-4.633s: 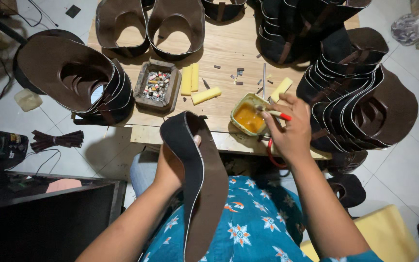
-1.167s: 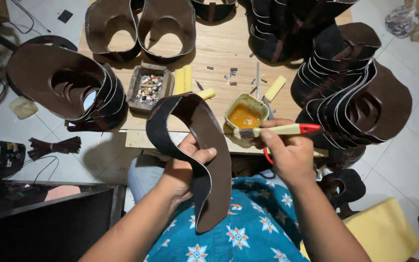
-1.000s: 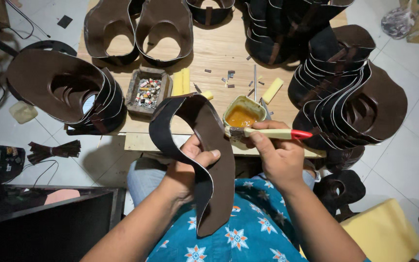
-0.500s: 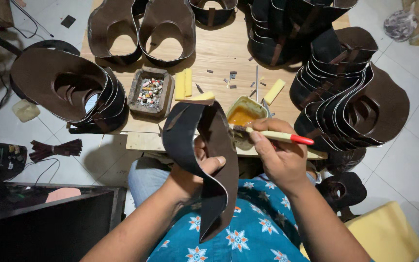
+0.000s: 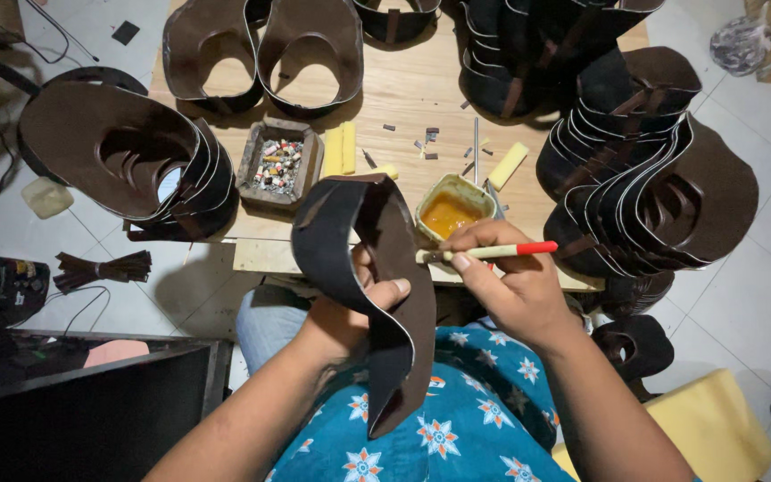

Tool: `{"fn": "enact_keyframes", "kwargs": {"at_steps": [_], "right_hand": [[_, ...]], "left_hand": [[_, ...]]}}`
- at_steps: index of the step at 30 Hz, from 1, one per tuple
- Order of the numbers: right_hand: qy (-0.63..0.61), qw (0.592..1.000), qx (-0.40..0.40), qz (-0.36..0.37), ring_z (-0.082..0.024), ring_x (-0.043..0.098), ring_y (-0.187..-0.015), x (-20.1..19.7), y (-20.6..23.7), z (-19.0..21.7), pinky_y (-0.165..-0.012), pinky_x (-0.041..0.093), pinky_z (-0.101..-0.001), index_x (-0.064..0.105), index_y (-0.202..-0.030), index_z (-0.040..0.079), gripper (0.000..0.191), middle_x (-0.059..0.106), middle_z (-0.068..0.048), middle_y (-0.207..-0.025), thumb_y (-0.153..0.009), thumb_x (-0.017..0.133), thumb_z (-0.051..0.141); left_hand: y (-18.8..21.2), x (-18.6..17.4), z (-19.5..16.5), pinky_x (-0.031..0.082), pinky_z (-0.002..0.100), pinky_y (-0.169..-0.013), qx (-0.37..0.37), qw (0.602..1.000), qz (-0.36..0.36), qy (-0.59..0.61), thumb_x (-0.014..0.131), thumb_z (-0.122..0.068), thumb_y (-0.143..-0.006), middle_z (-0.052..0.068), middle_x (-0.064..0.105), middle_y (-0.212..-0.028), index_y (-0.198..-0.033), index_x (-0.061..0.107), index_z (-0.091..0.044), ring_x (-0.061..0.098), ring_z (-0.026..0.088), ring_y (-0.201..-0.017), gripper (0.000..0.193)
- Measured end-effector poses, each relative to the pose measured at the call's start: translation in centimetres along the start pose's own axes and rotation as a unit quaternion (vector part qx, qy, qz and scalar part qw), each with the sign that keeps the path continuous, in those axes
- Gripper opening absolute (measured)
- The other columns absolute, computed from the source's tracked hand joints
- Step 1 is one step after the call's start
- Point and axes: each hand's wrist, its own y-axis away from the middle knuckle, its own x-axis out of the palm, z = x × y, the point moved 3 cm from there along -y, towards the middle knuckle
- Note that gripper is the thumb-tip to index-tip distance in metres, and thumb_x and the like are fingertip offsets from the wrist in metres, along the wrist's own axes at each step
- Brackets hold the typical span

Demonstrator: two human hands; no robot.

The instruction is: The person holds a curved shoe upper in one hand and uses a brush to apply glue from a small container along its edge, working on one upper at a time. They place the finished upper on a stack and pick up the next one, repeating the gluing cycle across the table.

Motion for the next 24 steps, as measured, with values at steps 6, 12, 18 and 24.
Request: {"fn": "enact_keyframes", "kwargs": {"at_steps": [6,12,18,24], "right_hand": [[-0.052,0.997,0.063,0.009,-0.016,0.067,-0.097,0.4,1.6,-1.1,-0.087,0.055,-0.0311,0.064,-0.106,0.001,0.011,0.072,-0.01,-0.105,-0.096,0.064,0.006],[-0.073,0.995,0.071,-0.015,-0.016,0.069,-0.098,0.6,3.2,-1.9,-0.089,0.056,-0.0318,0.065,-0.105,0.0,0.01,0.074,-0.011,-0.105,-0.096,0.065,0.005],[-0.189,0.963,0.146,-0.126,-0.02,0.074,-0.092,0.9,4.7,-3.3,-0.086,0.062,-0.0355,0.067,-0.109,0.0,0.017,0.075,-0.015,-0.104,-0.093,0.065,0.002],[-0.184,0.982,0.018,-0.051,-0.02,0.069,-0.106,1.8,4.7,-2.2,-0.099,0.056,-0.0356,0.061,-0.112,0.0,0.012,0.071,-0.014,-0.111,-0.1,0.064,-0.001]], "left_hand": [[-0.3,-0.3,0.1,0.053,0.036,-0.094,0.012,0.996,-0.011,0.091,0.065,-0.009,-0.082,0.013,0.069,-0.116,-0.13,0.055,-0.001,0.066,0.022,-0.106,0.049],[-0.6,-0.7,0.7,0.056,0.035,-0.087,0.014,0.99,0.018,0.139,0.065,-0.004,-0.088,0.01,0.067,-0.111,-0.125,0.055,-0.001,0.066,0.019,-0.099,0.038],[-0.2,-1.8,-0.2,0.058,0.033,-0.081,-0.033,0.991,0.099,0.08,0.064,-0.004,-0.09,0.008,0.069,-0.106,-0.12,0.06,0.001,0.068,0.016,-0.093,0.031],[0.1,-1.8,-1.3,0.058,0.034,-0.079,-0.028,0.993,0.033,0.105,0.063,-0.001,-0.089,0.01,0.071,-0.102,-0.116,0.061,0.002,0.07,0.017,-0.089,0.027]]}}
